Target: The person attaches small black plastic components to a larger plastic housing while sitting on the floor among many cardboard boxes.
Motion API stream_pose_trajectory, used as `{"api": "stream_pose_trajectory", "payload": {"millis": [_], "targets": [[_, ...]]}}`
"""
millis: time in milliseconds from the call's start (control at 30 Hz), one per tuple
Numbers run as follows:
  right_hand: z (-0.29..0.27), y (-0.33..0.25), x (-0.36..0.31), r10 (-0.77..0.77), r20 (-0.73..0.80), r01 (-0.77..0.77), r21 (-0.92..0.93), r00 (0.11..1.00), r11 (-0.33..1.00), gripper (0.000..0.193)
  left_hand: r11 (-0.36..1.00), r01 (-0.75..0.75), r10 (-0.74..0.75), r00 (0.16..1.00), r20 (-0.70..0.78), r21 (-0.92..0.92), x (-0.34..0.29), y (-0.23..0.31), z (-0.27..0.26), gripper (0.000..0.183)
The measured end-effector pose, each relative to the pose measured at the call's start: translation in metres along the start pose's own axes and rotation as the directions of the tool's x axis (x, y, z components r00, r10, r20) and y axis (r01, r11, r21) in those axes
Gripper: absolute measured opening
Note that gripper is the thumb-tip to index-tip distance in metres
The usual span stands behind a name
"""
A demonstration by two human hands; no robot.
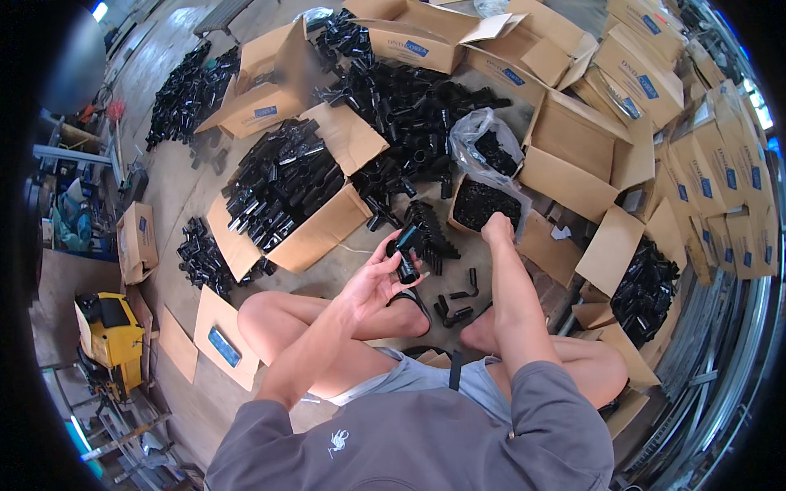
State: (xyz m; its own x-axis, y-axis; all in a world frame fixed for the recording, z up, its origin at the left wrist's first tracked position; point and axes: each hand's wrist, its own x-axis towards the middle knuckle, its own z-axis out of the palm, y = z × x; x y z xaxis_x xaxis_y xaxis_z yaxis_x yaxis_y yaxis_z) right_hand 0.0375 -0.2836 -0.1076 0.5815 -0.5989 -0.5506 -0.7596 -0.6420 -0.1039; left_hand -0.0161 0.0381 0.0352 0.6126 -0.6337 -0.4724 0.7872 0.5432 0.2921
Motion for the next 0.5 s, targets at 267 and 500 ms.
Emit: {"api": "stream_pose_trajectory", "payload": {"millis": [267, 500], "targets": [[0.004, 0.027, 0.017, -0.088, -0.064, 0.093, 0.079, 0.994, 0.993, 0.03, 0.971, -0.093, 0.091, 0.996, -0.018, -0.22, -0.016, -0.051, 0.003, 0.057], [-0.04, 0.013, -0.081, -0.219, -0.1, 0.186, 0.891, 0.97, 0.414, 0.017, 0.961, -0.237, 0.224, 0.969, -0.099, -0.143, -0.029, -0.053, 0.019, 0.054]]}}
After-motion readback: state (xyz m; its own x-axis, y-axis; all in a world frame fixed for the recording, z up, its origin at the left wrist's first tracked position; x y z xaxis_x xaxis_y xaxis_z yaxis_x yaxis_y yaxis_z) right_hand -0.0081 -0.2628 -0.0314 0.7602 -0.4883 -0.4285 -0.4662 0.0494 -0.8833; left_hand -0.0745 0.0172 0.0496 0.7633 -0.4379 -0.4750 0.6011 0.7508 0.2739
